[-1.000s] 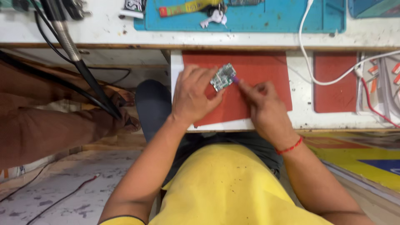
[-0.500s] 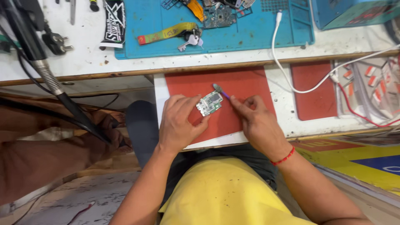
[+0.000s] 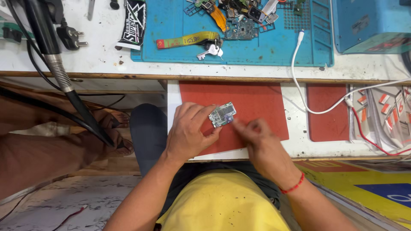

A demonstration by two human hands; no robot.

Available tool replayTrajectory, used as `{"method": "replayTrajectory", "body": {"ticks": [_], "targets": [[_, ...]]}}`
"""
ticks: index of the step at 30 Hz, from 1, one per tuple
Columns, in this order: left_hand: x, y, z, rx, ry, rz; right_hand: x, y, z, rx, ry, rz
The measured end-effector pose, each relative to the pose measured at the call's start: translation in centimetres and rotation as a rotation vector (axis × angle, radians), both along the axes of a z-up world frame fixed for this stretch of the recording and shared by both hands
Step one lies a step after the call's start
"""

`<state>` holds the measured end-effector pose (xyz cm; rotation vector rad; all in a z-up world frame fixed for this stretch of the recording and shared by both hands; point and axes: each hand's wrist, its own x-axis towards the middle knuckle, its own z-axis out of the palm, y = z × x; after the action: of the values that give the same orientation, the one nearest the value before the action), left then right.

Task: The person uses a hot air gun to heat a small circuit board placed on a red mat, then uses a toothbrush to clean the board's surface. The person flips the board over to clean the other side and continues brushing.

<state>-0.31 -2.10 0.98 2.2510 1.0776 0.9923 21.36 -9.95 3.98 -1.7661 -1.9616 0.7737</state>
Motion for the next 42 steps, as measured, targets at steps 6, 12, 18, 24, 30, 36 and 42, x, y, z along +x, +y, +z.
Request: {"method": "replayTrajectory", "body": {"ticks": [6, 12, 18, 24, 30, 36, 42], "targets": [[-0.1, -0.2, -0.6, -0.005, -0.019, 0.014, 1.2, -0.9, 0.4, 0.028, -0.116, -0.047], [0.3, -0.2, -0.4, -0.059, -0.030, 0.017, -0.1, 0.5, -1.2, 0.078, -0.129, 0.051], [-0.1, -0.2, 0.1, -0.097, -0.063, 0.057, 0.6, 0.6, -0.1, 0.095, -0.135, 0.008], [0.1, -0.1, -0.3, -0.057, -0.040, 0.025, 0.5, 0.5, -0.4, 0.098, -0.155, 0.006], [-0.2, -0.1, -0.4, -0.035, -0.026, 0.040, -0.3, 0.2, -0.5, 0.107, -0.113, -0.038], [-0.2, -0.1, -0.2, -0.017, -0.009, 0.036, -0.9, 0.2, -0.4, 0.090, -0.118, -0.031], [-0.1, -0.3, -0.3, -0.033, -0.019, 0.051, -0.4, -1.4, 0.0, 0.072, -0.073, -0.030]]}}
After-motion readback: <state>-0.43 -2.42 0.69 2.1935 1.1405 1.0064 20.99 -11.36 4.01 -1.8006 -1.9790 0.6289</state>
